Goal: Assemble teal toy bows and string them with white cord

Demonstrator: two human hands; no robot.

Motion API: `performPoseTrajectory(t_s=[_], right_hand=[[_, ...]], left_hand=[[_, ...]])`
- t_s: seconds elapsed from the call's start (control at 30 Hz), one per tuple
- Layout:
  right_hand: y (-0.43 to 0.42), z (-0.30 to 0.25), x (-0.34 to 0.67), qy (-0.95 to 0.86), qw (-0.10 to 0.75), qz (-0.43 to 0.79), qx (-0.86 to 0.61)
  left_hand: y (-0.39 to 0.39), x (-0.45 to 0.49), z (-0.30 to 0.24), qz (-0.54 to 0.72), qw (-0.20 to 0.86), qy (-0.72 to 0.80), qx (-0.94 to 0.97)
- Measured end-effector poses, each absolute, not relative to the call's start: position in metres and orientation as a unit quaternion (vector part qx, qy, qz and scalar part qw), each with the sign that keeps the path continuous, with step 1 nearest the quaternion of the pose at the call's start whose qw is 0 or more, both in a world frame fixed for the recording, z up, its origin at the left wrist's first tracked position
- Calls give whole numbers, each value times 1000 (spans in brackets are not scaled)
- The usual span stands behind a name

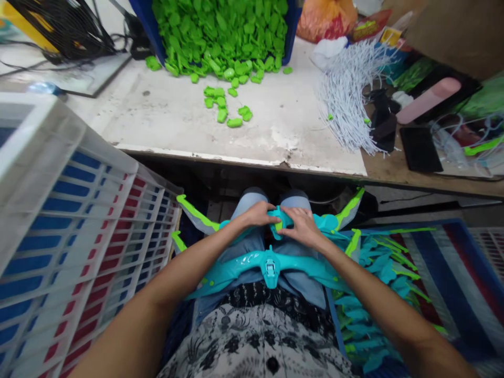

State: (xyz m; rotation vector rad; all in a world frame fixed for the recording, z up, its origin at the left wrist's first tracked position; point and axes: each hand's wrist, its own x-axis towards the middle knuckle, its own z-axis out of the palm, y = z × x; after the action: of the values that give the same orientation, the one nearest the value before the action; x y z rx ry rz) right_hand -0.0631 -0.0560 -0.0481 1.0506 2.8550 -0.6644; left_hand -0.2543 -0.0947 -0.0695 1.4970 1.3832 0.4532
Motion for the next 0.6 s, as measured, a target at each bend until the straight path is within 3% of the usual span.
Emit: performPoseTrajectory(t_s=[0.1, 0.23, 0.33, 0.47, 0.6], right_hand=[[-25, -17, -92, 938, 5, -211, 276], [42, 16, -179, 933, -190, -118, 282], [90, 16, -249, 924, -226, -81, 299], [119, 4, -296, 935, -178, -63, 299], [118, 11, -276, 920, -178, -95, 337]], left_hand=[[-97, -254, -71, 179, 495, 570, 631], [-114, -244, -62, 264, 342, 633, 643], [-143, -233, -46, 350, 255, 645, 630], [-193, -222, -36, 346, 329, 628, 615], [-231, -221, -45, 305, 407, 655, 558]])
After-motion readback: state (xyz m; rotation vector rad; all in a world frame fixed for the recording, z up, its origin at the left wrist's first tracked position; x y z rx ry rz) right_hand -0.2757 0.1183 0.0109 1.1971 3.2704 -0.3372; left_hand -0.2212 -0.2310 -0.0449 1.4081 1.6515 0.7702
